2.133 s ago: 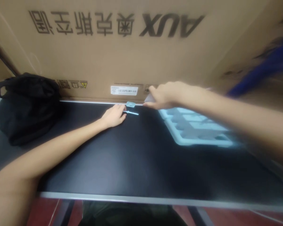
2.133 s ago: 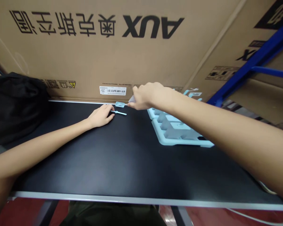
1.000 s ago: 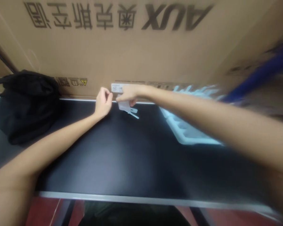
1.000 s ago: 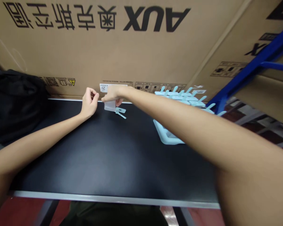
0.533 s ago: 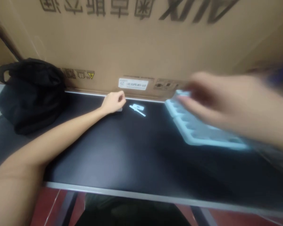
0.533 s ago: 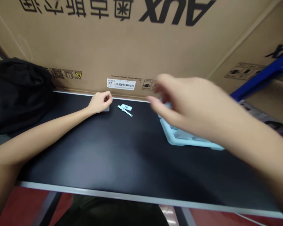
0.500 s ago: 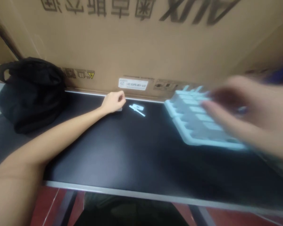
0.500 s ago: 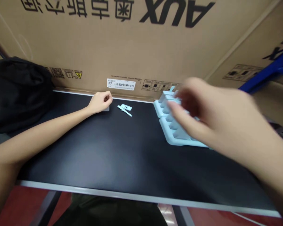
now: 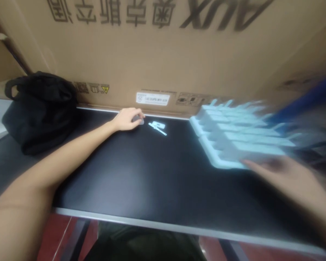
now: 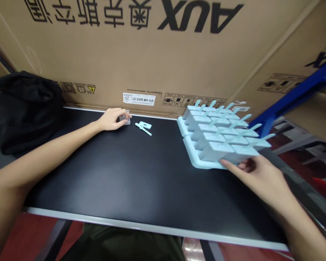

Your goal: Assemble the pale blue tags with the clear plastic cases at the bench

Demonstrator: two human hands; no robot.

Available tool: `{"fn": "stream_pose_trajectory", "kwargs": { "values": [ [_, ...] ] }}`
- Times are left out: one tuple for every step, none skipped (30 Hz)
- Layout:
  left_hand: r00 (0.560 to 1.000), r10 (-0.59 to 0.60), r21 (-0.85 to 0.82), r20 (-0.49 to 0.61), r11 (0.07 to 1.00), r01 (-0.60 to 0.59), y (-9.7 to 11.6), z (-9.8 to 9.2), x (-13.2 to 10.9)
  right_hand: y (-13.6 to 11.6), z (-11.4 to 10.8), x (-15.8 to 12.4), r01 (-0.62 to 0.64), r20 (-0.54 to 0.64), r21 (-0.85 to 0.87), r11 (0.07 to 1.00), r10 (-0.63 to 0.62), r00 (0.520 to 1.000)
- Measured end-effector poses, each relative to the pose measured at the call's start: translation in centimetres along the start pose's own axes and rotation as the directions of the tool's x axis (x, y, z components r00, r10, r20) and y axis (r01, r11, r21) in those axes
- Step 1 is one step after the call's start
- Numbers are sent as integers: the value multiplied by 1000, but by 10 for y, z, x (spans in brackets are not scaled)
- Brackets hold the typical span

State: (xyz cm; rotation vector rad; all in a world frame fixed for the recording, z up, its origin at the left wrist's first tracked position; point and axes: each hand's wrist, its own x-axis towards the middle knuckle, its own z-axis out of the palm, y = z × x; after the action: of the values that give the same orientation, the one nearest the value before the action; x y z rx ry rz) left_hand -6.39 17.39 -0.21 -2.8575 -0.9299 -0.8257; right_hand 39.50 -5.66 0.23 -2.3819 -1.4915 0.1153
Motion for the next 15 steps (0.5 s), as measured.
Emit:
{"fn": "stream_pose_trajectory", "kwargs": {
  "values": [
    [1000, -1, 6, 2, 1000, 1, -1, 1, 0, -4, -3, -1, -25, 54, 21, 999, 24, 998],
    [1000, -5, 21, 3, 1000, 5, -2, 1, -1, -8, -5, -2, -43, 93, 21, 999, 41, 995],
    [1000, -12, 39, 4, 999, 12, -3, 2, -1, -12, -7, -3, -46, 105, -4, 999, 46, 993],
    [1000, -21, 55, 4, 998, 21, -3, 2, -1, -16, -8, -4, -43, 106, -34, 998, 46, 993],
    [1000, -31, 67, 4, 997, 31, -4, 2, -1, -19, -8, -4, -39, 109, -64, 997, 46, 993],
    [999, -40, 75, 5, 996, 40, -3, 1, -1, -20, -7, -4, -37, 104, -92, 995, 47, 993],
    [999, -48, 82, 6, 995, 48, -3, 1, -1, -22, -7, -4, -33, 99, -114, 993, 45, 994],
    [998, -56, 88, 8, 995, 55, -2, 0, -2, -22, -6, -4, -31, 91, -133, 991, 43, 995],
    [998, -65, 95, 8, 993, 64, -1, -1, -2, -22, -4, -4, -30, 84, -147, 989, 43, 996],
    [997, -74, 102, 8, 992, 73, 0, -2, -2, -23, -3, -4, -33, 76, -160, 987, 45, 996],
    [996, -84, 109, 7, 991, 83, 1, -2, -2, -23, -2, -4, -35, 66, -172, 984, 47, 997],
    [996, -93, 115, 4, 989, 92, 2, -2, -2, -23, -1, -4, -39, 59, -185, 982, 50, 997],
    [995, -101, 121, 0, 988, 100, 3, -3, -2, -23, -1, -3, -43, 55, -199, 979, 55, 997],
    [994, -108, 122, -7, 987, 108, 4, -2, -2, -23, 0, -3, -48, 51, -213, 976, 61, 997],
    [993, -116, 118, -18, 986, 117, 3, -2, -2, -23, 0, -2, -59, 43, -225, 973, 70, 997]
  ]
}}
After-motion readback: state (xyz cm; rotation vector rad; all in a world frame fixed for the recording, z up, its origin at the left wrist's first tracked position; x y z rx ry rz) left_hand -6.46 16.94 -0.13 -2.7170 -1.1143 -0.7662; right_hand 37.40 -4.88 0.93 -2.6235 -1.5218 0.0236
